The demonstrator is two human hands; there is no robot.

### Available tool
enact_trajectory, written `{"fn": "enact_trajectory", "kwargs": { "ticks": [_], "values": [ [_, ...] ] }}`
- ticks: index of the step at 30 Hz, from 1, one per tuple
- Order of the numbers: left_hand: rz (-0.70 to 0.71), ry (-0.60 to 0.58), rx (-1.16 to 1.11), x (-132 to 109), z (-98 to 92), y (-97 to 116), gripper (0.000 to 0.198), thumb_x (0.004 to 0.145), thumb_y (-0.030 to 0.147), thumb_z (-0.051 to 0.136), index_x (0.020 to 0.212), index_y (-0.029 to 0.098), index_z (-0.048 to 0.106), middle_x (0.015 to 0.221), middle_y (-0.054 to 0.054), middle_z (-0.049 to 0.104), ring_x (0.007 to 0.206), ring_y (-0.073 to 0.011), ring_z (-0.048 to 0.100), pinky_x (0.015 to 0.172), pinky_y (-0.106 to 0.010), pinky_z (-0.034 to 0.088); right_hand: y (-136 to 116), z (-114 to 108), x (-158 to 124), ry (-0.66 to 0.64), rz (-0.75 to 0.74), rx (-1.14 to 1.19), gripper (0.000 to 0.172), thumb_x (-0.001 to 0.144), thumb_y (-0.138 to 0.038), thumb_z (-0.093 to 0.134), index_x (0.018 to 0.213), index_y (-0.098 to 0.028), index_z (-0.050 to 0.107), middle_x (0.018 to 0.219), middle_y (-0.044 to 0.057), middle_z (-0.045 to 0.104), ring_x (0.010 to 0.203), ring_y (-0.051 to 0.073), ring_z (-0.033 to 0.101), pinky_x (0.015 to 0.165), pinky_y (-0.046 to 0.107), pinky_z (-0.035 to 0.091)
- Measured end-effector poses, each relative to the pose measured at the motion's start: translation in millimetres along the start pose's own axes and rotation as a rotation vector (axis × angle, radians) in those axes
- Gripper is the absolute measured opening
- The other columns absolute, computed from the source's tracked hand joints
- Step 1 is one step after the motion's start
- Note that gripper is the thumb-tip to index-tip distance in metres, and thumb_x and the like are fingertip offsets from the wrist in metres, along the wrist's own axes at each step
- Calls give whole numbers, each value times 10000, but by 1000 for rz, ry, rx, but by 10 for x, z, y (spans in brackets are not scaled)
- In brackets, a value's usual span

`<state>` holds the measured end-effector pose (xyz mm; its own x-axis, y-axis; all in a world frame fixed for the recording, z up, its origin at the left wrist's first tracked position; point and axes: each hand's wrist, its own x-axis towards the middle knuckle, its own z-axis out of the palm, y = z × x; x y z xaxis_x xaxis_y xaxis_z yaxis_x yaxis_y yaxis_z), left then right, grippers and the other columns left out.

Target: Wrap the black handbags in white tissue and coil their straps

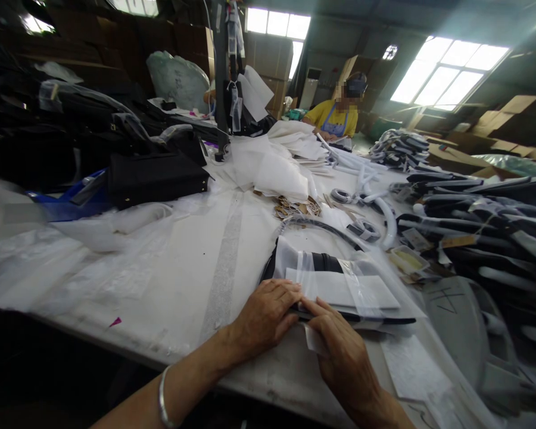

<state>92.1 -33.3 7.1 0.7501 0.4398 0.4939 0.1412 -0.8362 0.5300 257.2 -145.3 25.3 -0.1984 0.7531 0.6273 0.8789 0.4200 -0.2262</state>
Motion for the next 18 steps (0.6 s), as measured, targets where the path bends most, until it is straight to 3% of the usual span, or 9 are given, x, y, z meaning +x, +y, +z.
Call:
{"fn": "enact_trajectory", "kwargs": {
  "ticks": [5, 9, 13, 18],
  "values": [
    [-204, 41, -221, 151, -121, 72, 229, 1011, 241, 436, 1066, 219, 658, 1118, -12, 709, 1085, -171, 614, 992, -330, 449, 18, 11, -3, 16, -15, -10, 215, 875, -20, 460, 926, -197, 570, 1168, 113, 717, 1116, 199, 669, 1003, 379, 549],
    [-359, 60, -157, 278, -55, 144, 154, 949, 198, 539, 861, 207, 665, 912, -3, 700, 907, -187, 601, 860, -335, 462, 12, 15, 5, 37, -40, -19, 227, 875, -15, 453, 943, -191, 578, 1144, 120, 725, 1113, 201, 671, 982, 380, 563],
    [-375, 77, -75, 281, 22, 185, 57, 866, 162, 641, 832, 207, 643, 909, -3, 667, 909, -204, 566, 839, -356, 433, 11, 10, 19, 47, -38, -5, 243, 873, -9, 444, 944, -196, 582, 1095, 109, 736, 1093, 200, 678, 971, 382, 568],
    [-360, 112, -140, 227, 47, 138, 102, 818, 241, 744, 828, 219, 645, 928, 12, 666, 920, -196, 563, 832, -342, 418, 12, -17, 25, 20, -55, 17, 286, 865, 26, 421, 961, -185, 587, 1014, 91, 732, 1062, 182, 681, 1003, 382, 537]
  ]
}}
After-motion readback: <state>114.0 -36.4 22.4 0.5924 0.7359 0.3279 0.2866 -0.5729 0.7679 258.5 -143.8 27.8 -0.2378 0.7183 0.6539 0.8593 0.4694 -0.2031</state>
